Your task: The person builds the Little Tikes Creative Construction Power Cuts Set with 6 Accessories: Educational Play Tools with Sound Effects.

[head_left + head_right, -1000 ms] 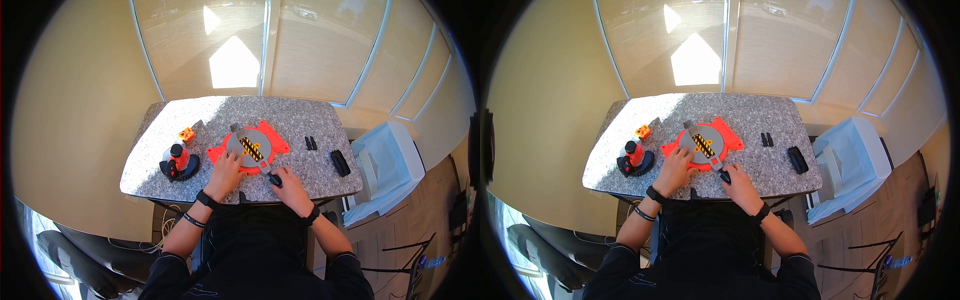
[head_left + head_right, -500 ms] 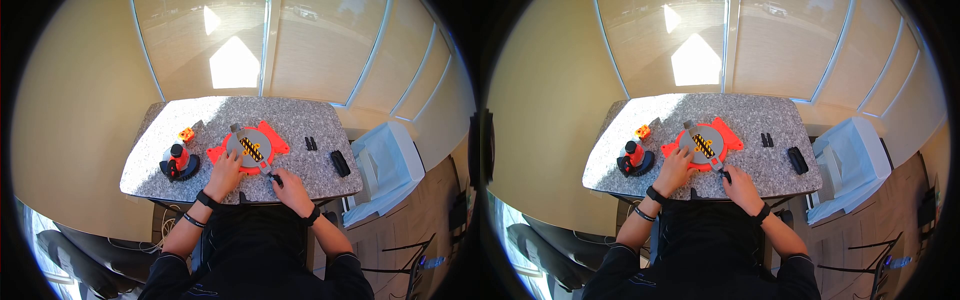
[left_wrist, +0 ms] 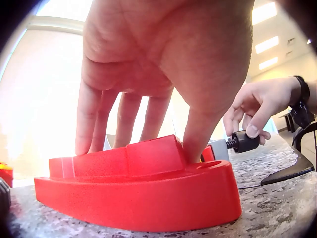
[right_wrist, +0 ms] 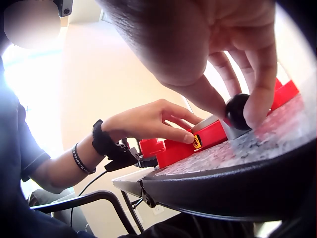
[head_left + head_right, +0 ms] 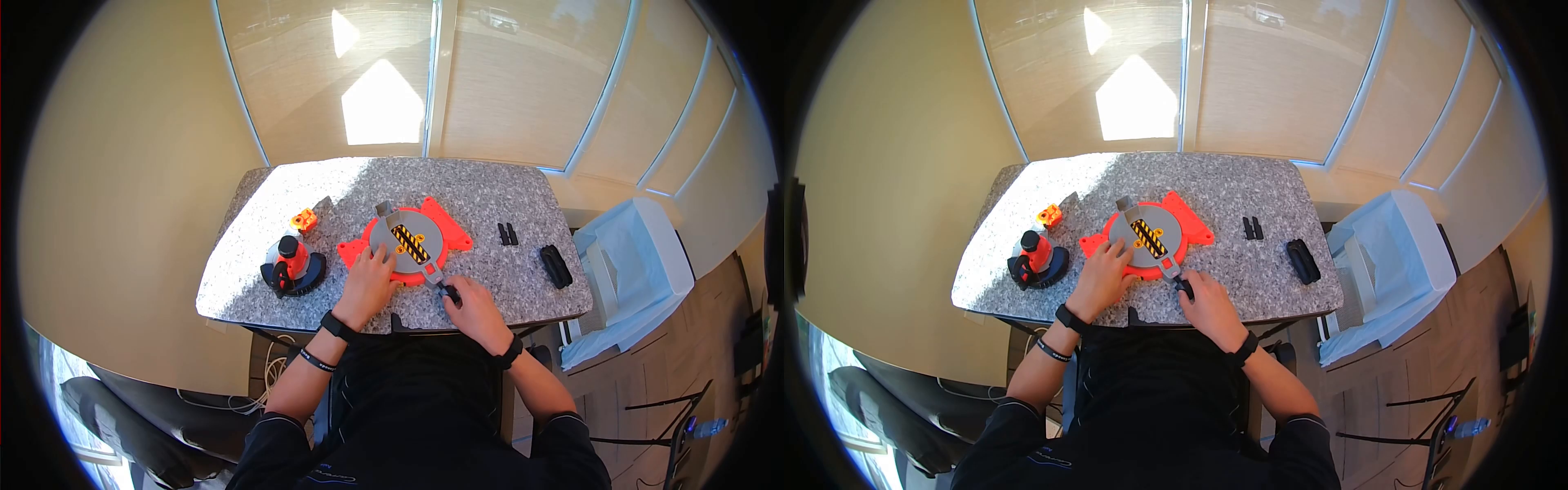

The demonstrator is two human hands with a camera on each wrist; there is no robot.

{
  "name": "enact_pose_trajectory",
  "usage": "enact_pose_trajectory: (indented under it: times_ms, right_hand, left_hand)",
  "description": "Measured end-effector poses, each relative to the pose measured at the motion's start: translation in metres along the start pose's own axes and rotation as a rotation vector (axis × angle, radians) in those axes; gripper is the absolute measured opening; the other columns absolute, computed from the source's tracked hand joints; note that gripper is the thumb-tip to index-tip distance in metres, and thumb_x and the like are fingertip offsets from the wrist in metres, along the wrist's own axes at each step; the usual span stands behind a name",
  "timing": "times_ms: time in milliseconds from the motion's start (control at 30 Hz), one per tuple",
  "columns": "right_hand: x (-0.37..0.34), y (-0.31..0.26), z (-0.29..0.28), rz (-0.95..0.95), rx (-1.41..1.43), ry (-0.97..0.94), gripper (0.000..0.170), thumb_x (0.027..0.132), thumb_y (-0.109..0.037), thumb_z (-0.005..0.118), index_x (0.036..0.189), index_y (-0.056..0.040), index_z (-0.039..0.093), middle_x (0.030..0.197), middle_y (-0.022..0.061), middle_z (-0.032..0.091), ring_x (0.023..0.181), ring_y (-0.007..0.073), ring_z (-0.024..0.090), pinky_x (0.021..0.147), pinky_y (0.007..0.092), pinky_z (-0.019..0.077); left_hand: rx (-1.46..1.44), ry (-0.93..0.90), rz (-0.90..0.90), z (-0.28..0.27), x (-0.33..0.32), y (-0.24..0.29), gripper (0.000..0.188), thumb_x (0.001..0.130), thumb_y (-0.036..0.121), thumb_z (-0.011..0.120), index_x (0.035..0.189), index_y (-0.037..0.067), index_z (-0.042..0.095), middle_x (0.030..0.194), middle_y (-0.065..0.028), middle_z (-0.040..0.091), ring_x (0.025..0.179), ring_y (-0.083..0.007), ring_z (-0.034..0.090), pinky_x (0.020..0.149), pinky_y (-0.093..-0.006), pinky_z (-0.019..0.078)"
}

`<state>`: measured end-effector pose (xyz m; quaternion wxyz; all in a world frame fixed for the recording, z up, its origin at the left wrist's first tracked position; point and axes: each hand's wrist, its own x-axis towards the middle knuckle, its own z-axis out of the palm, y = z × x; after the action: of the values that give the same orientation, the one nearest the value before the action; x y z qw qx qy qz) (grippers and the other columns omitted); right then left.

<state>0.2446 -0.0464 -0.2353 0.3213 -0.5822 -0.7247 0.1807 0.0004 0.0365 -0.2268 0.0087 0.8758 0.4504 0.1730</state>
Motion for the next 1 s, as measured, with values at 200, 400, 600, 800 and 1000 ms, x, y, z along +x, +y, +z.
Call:
enact_pose_trajectory:
  times_ms: [200, 400, 600, 800, 1000]
  right_hand:
    - [-0.0008, -0.0043, -0.0029, -0.010, 0.019, -0.011, 0.035, 0.088, -0.011, 0.075, 0.119, -0.0037, 0.061, 0.111, 0.0217, 0.063, 0.094, 0.0464, 0.066, 0.081, 0.0519, 0.0551]
    - [-0.0007, -0.0007, 0.0009, -0.006, 0.057, 0.006, 0.036, 0.086, -0.010, 0.076, 0.119, -0.0030, 0.062, 0.110, 0.0210, 0.062, 0.094, 0.0465, 0.066, 0.082, 0.0514, 0.0555]
    - [-0.0013, 0.0006, 0.0022, -0.021, 0.011, 0.021, 0.035, 0.088, -0.010, 0.073, 0.120, -0.0031, 0.062, 0.106, 0.0220, 0.062, 0.091, 0.0464, 0.066, 0.080, 0.0522, 0.0554]
    - [-0.0017, -0.0022, -0.0006, -0.057, -0.022, 0.020, 0.033, 0.089, -0.009, 0.071, 0.121, -0.0036, 0.063, 0.098, 0.0225, 0.065, 0.083, 0.0451, 0.067, 0.076, 0.0525, 0.0555]
    - [-0.0030, -0.0018, -0.0021, 0.001, 0.025, -0.053, 0.036, 0.088, -0.010, 0.074, 0.123, -0.0056, 0.063, 0.103, 0.0221, 0.065, 0.087, 0.0448, 0.067, 0.078, 0.0513, 0.0560]
  left_hand:
    - [0.007, 0.008, -0.001, -0.0004, 0.0002, 0.0009, 0.054, 0.082, 0.023, 0.083, 0.128, 0.003, 0.062, 0.141, -0.0203, 0.058, 0.128, -0.0411, 0.057, 0.102, -0.0476, 0.0530]
    - [0.004, 0.013, 0.000, 0.0003, -0.0001, 0.0007, 0.054, 0.082, 0.023, 0.083, 0.128, 0.003, 0.063, 0.140, -0.0200, 0.058, 0.127, -0.0409, 0.057, 0.102, -0.0473, 0.0529]
    - [0.003, 0.024, 0.009, 0.0036, -0.0003, -0.0020, 0.054, 0.083, 0.023, 0.083, 0.128, 0.003, 0.063, 0.140, -0.0199, 0.058, 0.126, -0.0414, 0.057, 0.102, -0.0478, 0.0530]
    - [0.004, 0.019, 0.003, 0.0036, -0.0002, -0.0011, 0.053, 0.083, 0.023, 0.083, 0.128, 0.003, 0.062, 0.141, -0.0202, 0.057, 0.127, -0.0420, 0.057, 0.103, -0.0481, 0.0528]
    - [0.011, 0.011, 0.003, 0.0026, 0.0000, -0.0006, 0.054, 0.083, 0.023, 0.083, 0.128, 0.003, 0.062, 0.142, -0.0207, 0.057, 0.128, -0.0419, 0.057, 0.103, -0.0480, 0.0527]
